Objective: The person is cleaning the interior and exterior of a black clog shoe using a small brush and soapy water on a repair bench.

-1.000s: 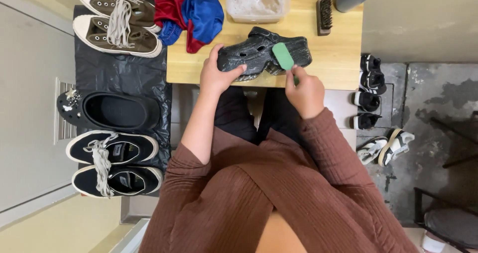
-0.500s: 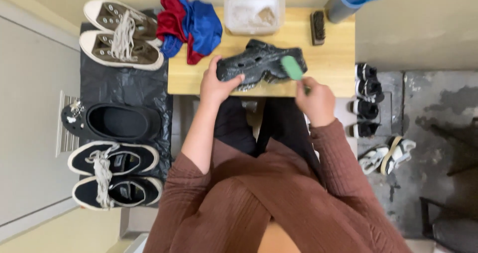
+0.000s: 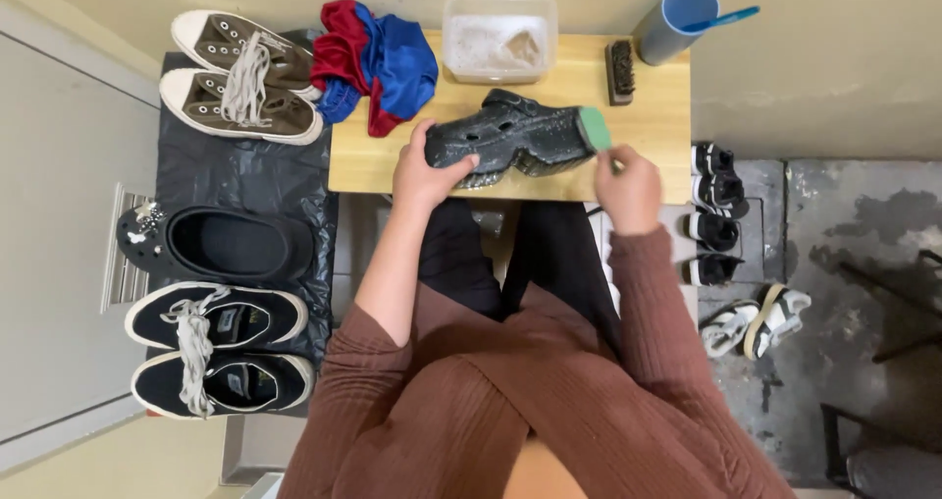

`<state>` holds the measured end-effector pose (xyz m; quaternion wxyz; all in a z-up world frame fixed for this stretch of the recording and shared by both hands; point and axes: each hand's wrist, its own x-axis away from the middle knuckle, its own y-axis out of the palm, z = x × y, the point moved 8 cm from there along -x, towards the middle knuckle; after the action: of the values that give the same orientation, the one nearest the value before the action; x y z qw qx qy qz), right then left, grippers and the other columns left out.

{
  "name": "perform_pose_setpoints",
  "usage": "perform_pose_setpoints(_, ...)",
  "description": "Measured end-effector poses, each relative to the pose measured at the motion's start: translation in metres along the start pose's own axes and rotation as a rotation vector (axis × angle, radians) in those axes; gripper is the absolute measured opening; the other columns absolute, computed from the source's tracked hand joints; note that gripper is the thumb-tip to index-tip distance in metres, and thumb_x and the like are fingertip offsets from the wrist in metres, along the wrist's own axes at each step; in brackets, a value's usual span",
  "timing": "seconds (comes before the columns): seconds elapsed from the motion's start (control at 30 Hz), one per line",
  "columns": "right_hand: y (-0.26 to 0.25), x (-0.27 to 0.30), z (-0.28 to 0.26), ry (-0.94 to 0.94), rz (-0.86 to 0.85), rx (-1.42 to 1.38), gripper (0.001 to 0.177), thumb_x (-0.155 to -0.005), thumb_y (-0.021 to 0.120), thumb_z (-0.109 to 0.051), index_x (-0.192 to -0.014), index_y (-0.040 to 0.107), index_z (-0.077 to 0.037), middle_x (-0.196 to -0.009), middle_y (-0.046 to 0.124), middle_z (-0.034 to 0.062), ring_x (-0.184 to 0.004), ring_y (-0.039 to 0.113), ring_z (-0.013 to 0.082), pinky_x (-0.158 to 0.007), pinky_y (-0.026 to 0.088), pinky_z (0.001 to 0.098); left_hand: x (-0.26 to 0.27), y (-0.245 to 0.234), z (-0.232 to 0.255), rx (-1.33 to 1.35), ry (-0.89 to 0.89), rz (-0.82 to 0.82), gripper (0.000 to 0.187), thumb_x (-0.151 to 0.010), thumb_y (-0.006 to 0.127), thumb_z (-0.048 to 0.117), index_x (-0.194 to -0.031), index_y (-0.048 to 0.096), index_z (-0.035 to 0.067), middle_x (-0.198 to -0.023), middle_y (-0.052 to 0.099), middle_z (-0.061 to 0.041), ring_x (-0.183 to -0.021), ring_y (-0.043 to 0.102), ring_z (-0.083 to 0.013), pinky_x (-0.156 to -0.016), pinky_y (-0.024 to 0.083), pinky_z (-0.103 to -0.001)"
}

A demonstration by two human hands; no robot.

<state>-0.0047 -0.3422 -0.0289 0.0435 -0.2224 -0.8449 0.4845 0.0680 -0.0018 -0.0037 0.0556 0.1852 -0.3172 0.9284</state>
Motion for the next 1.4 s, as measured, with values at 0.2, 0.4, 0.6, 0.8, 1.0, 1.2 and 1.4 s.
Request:
perform_pose_setpoints(0.2,0.021,0.058,-0.076,-0.107,-0.108,0.115,0.027,-0.099,0.06,-0.035,-0.107,0.074,-0.014,-0.074,0.072,0.0238,-0.08,0.074,0.0444,-0.073,0.057,0.0572,-0.005,0.002,-0.005,-0.013,-0.006,-0.015,0.098,-0.069,0.087,0.053,-0.152,0.039,0.035,-0.14,0.054,-0.017,-0.135,0.054,-0.0318,-0.112,0.045,-0.039)
perform_pose_setpoints(0.4,0.01,0.004,-0.006,-0.012,0.005,0.121,0.025,-0.101,0.058,-0.032,-0.102,0.074,-0.013,-0.073,0.071,0.0228,-0.082,0.073,0.0468,-0.072,0.056,0.0579,-0.003,0.003,-0.007,-0.011,-0.013,-0.015,0.097,-0.069,0.086,0.054,-0.152,0.038,0.036,-0.141,0.052,-0.016,-0.136,0.054,-0.0319,-0.112,0.045,-0.039)
perform_pose_setpoints(0.6,0.02,0.077,-0.102,-0.263,0.062,0.293,0.019,-0.099,0.055,-0.031,-0.101,0.071,-0.021,-0.06,0.068,0.012,-0.064,0.075,0.0336,-0.062,0.06,0.0486,-0.007,0.003,-0.008,0.001,0.013,-0.006,0.098,-0.068,0.088,0.055,-0.152,0.04,0.035,-0.14,0.054,-0.017,-0.135,0.055,-0.033,-0.111,0.046,-0.039)
perform_pose_setpoints(0.8,0.014,0.009,0.003,0.017,-0.032,0.123,0.025,-0.104,0.055,-0.032,-0.105,0.071,-0.012,-0.077,0.071,0.024,-0.085,0.072,0.0478,-0.075,0.056,0.0582,-0.005,0.004,-0.008,0.006,0.018,0.009,0.097,-0.069,0.088,0.054,-0.151,0.04,0.035,-0.139,0.054,-0.016,-0.134,0.056,-0.0329,-0.111,0.045,-0.038)
perform_pose_setpoints(1.0,0.015,0.057,-0.094,-0.185,-0.158,0.221,0.029,-0.101,0.052,-0.037,-0.104,0.069,-0.013,-0.076,0.073,0.0226,-0.082,0.075,0.0449,-0.077,0.058,0.0575,-0.006,0.003,-0.008,-0.011,0.011,0.004,0.096,-0.07,0.087,0.054,-0.151,0.039,0.034,-0.138,0.055,-0.016,-0.134,0.056,-0.0325,-0.11,0.046,-0.04)
perform_pose_setpoints(1.2,0.021,0.01,-0.051,-0.145,-0.026,0.063,0.026,-0.1,0.057,-0.029,-0.102,0.067,-0.005,-0.072,0.069,0.0265,-0.08,0.071,0.0521,-0.071,0.055,0.0626,-0.01,0.005,-0.01,-0.016,0.036,0.01,0.094,-0.07,0.088,0.056,-0.149,0.04,0.036,-0.137,0.056,-0.016,-0.133,0.057,-0.0322,-0.11,0.047,-0.038)
perform_pose_setpoints(1.4,0.014,0.015,-0.034,-0.073,-0.023,0.053,0.03,-0.101,0.057,-0.034,-0.098,0.071,-0.008,-0.067,0.068,0.0274,-0.081,0.07,0.0524,-0.071,0.054,0.0628,-0.014,0.007,-0.015,-0.013,0.045,0.028,0.094,-0.069,0.088,0.054,-0.149,0.042,0.036,-0.135,0.057,-0.017,-0.132,0.058,-0.0324,-0.109,0.047,-0.038)
